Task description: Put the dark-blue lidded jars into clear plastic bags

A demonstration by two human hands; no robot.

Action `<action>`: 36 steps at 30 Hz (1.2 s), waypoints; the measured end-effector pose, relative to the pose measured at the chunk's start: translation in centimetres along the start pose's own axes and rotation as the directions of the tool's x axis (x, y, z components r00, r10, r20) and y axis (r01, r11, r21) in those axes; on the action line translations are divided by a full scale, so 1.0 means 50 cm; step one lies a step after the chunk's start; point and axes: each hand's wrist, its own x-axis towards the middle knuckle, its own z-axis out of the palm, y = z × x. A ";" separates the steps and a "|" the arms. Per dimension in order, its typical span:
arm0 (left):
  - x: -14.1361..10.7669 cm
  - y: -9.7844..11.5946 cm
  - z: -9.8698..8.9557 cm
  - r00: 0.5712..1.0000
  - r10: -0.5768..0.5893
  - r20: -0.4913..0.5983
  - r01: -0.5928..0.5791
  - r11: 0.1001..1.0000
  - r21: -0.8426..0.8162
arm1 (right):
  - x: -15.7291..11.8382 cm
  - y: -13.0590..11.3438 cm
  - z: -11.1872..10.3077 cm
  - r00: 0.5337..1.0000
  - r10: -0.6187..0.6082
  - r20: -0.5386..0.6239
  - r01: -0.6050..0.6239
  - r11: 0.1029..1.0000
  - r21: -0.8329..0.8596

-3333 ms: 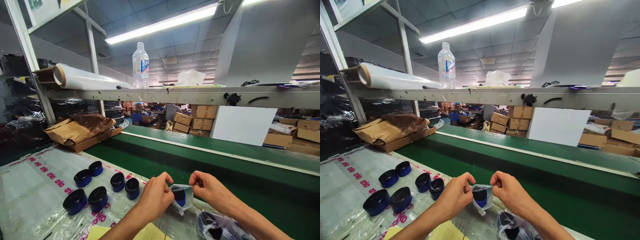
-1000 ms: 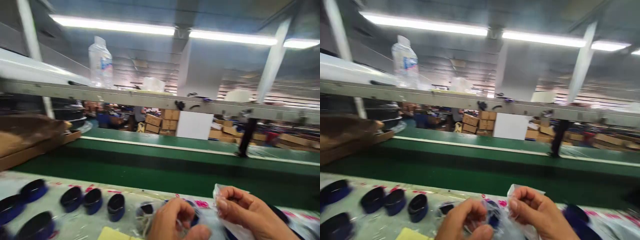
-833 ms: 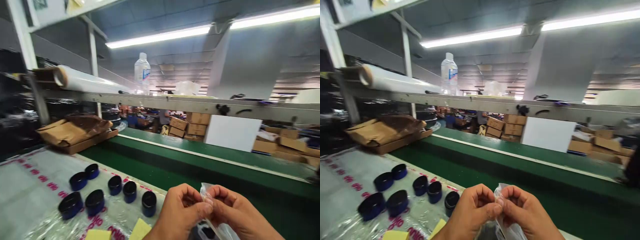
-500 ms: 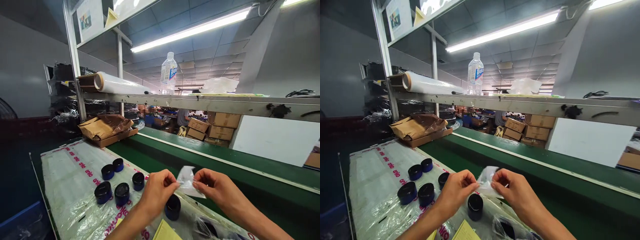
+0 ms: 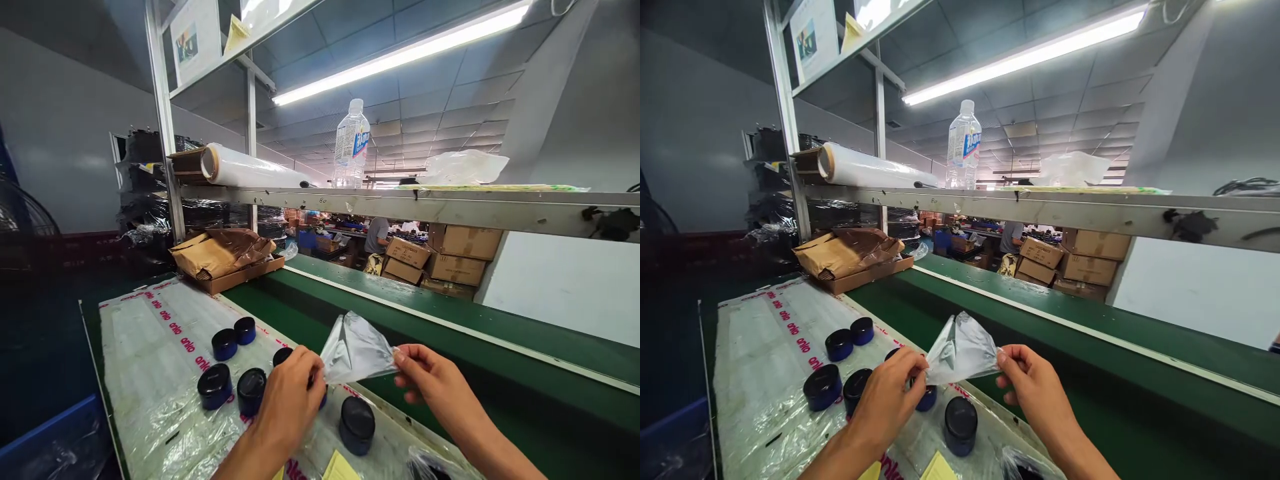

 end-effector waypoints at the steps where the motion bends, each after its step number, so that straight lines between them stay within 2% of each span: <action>1: 0.000 0.002 -0.002 0.994 -0.104 -0.032 0.095 0.974 -0.207 | 0.000 0.004 0.001 0.999 0.032 -0.005 -0.032 0.997 0.066; 3: 0.001 0.004 -0.008 0.961 -0.274 -0.047 0.216 0.842 -0.495 | -0.002 0.012 0.003 0.997 0.072 -0.017 -0.069 0.985 0.159; 7: 0.016 -0.007 -0.036 0.892 -0.419 -0.171 0.200 0.703 -0.682 | -0.010 0.016 0.010 0.990 0.141 0.007 -0.136 0.941 0.309; 11: 0.023 -0.020 -0.097 0.766 -0.517 -0.383 0.142 0.716 -0.684 | -0.020 0.007 0.017 0.988 0.155 0.017 -0.150 0.920 0.363; 12: 0.019 -0.015 -0.113 0.757 -0.495 -0.428 0.128 0.753 -0.645 | -0.022 0.004 0.019 0.989 0.149 0.009 -0.143 0.921 0.362; 13: 0.011 -0.006 -0.126 0.776 -0.420 -0.471 0.101 0.819 -0.565 | -0.024 0.001 0.022 0.990 0.144 0.000 -0.134 0.925 0.357; 14: 0.001 0.008 -0.135 0.821 -0.298 -0.488 0.065 0.896 -0.439 | -0.025 -0.001 0.025 0.991 0.136 -0.008 -0.125 0.929 0.349; 15: -0.011 0.025 -0.138 0.877 -0.152 -0.455 0.021 0.960 -0.280 | -0.027 -0.004 0.031 0.992 0.125 -0.012 -0.114 0.934 0.339; 16: -0.024 0.045 -0.134 0.932 -0.023 -0.363 -0.020 0.993 -0.114 | -0.029 -0.006 0.039 0.994 0.111 -0.009 -0.102 0.939 0.329; 17: -0.035 0.065 -0.124 0.972 0.044 -0.229 -0.041 0.999 0.018 | -0.031 -0.008 0.049 0.996 0.093 0.004 -0.090 0.944 0.318; 18: -0.044 0.083 -0.107 0.995 0.031 -0.098 -0.023 0.996 0.088 | -0.033 -0.010 0.061 0.997 0.074 0.026 -0.078 0.948 0.308; 20: -0.052 0.107 -0.063 0.991 -0.103 0.085 0.098 0.993 0.061 | -0.038 -0.013 0.086 0.996 0.037 0.082 -0.060 0.954 0.293; 22: -0.045 0.109 -0.021 0.968 -0.187 0.169 0.201 0.977 -0.067 | -0.042 -0.015 0.107 0.990 0.016 0.138 -0.056 0.955 0.292; 24: -0.032 0.094 0.006 0.955 -0.191 0.226 0.241 0.945 -0.222 | -0.045 -0.019 0.117 0.983 -0.004 0.183 -0.050 0.957 0.287; 26: -0.020 0.073 0.014 0.950 -0.160 0.270 0.245 0.915 -0.321 | -0.043 -0.024 0.113 0.969 -0.033 0.243 -0.027 0.970 0.241; 29: -0.010 0.051 0.005 0.953 -0.147 0.265 0.229 0.921 -0.315 | -0.038 -0.032 0.094 0.928 -0.086 0.362 0.049 0.993 0.111; 32: -0.006 0.047 -0.006 0.968 -0.157 0.195 0.202 0.950 -0.240 | -0.039 -0.036 0.075 0.910 -0.137 0.392 0.195 0.974 -0.113; 34: -0.006 0.049 -0.008 0.976 -0.174 0.133 0.198 0.961 -0.195 | -0.041 -0.034 0.065 0.910 -0.184 0.371 0.321 0.879 -0.351; 36: -0.009 0.047 -0.007 0.987 -0.146 0.066 0.151 0.986 -0.074 | -0.043 -0.029 0.057 0.913 -0.236 0.332 0.397 0.697 -0.597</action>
